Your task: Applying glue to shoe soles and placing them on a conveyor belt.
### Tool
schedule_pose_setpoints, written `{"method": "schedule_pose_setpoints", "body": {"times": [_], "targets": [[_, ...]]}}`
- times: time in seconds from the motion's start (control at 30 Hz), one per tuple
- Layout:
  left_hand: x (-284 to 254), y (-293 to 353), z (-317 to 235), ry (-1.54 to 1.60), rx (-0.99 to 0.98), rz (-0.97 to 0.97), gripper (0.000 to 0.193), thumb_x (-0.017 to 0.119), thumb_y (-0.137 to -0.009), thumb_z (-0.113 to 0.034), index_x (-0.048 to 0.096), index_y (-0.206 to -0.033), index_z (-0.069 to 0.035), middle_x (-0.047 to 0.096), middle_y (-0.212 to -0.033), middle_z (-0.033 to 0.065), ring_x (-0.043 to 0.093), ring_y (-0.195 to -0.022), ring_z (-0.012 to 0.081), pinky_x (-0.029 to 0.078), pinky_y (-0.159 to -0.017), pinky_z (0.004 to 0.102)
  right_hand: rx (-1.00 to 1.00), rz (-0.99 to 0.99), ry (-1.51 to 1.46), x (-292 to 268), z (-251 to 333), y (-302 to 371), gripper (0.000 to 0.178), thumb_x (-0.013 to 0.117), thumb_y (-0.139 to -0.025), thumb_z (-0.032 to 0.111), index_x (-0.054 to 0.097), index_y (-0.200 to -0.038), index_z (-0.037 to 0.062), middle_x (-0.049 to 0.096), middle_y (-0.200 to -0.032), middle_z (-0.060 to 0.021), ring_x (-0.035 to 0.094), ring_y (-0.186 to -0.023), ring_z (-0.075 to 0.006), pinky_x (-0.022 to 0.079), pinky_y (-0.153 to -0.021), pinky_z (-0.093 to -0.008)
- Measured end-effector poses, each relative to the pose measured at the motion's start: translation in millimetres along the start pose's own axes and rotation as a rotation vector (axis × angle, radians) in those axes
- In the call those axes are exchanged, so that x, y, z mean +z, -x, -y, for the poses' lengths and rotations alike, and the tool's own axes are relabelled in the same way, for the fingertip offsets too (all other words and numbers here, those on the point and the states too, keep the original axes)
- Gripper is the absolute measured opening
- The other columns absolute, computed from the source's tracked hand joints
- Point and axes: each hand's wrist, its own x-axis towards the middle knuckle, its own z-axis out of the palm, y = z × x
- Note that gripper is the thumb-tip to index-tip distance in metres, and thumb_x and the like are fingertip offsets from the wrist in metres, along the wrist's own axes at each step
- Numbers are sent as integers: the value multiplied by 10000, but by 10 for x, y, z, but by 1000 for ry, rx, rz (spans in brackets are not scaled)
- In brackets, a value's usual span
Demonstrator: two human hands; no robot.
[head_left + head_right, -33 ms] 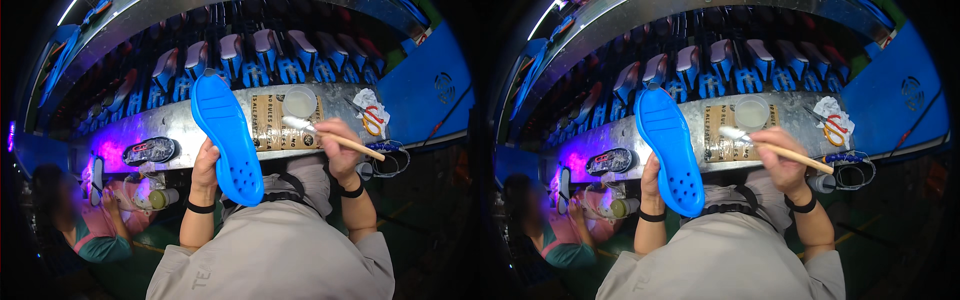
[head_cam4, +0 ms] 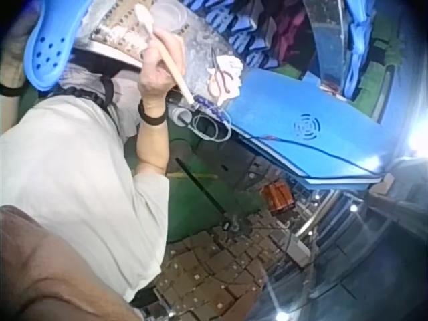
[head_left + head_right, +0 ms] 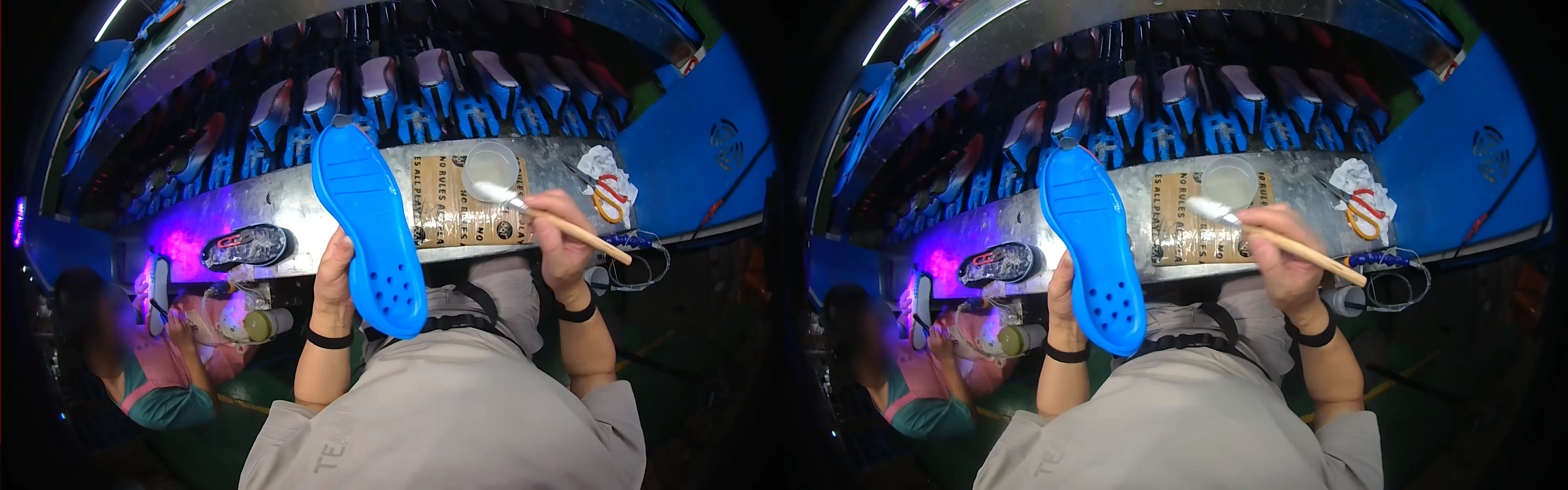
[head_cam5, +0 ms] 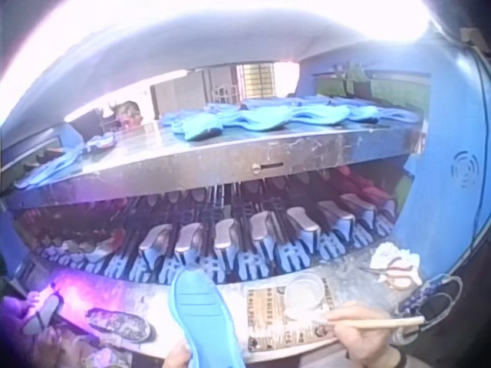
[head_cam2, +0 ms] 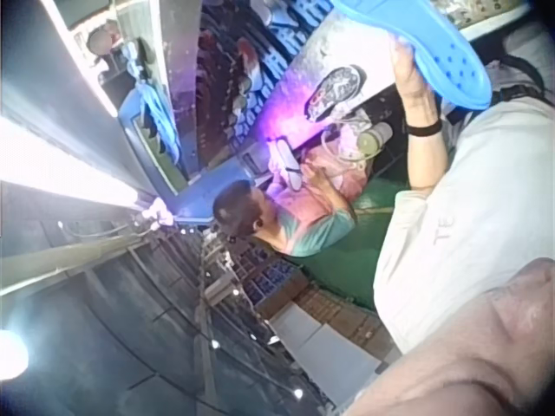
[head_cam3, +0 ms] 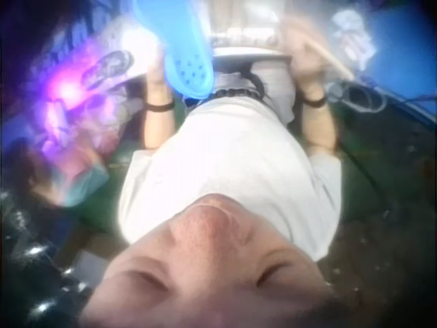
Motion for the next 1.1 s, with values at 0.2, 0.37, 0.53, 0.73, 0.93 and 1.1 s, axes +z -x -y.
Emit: {"method": "schedule_pose_setpoints", "body": {"times": [0.2,0.37,0.53,0.73,0.93,1.1], "targets": [[100,-31,-22,268,-84,14,844,624,-960,-495,275,-1551,-4,484,-1443,240,576,-1255,354,581,-956,507,50,-360,140,-322,-590,64,265,549,-1003,67,647,-1230,-29,638,-1020,-74,561,-835,-100,468,-759,-240],[26,-70,-28,45,60,-38,775,730,-921,-345,354,-1510,-10,567,-1373,179,620,-1204,295,559,-988,440,104,-523,264,-593,-1080,203,307,553,-1031,132,634,-1293,-4,653,-1046,-74,551,-827,-97,473,-761,-245],[130,-122,-74,-107,150,-49,727,777,-894,-196,393,-1491,-37,604,-1327,131,631,-1175,254,533,-1014,418,219,-508,362,-752,-1353,343,297,555,-1026,139,648,-1284,24,652,-1072,-60,545,-825,-104,471,-766,-245],[295,-166,-89,-216,162,-115,661,746,-910,-181,419,-1464,-32,642,-1260,127,662,-1105,225,551,-976,382,244,-422,561,-782,-1631,474,292,561,-1008,138,653,-1259,19,664,-1140,-133,612,-1028,-258,474,-922,-354],[281,-182,-124,-225,128,-129,636,705,-942,-173,400,-1476,-11,647,-1255,135,663,-1112,222,556,-969,378,210,-416,552,-719,-1650,465,282,557,-1014,148,659,-1240,14,667,-1167,-152,625,-1077,-290,476,-945,-367],[262,-201,-91,-172,111,-132,631,658,-982,-197,364,-1506,-1,624,-1305,131,652,-1136,216,558,-971,363,183,-377,631,-713,-1659,454,274,560,-1014,154,662,-1226,14,681,-1131,-162,642,-1050,-309,491,-913,-374]]}}
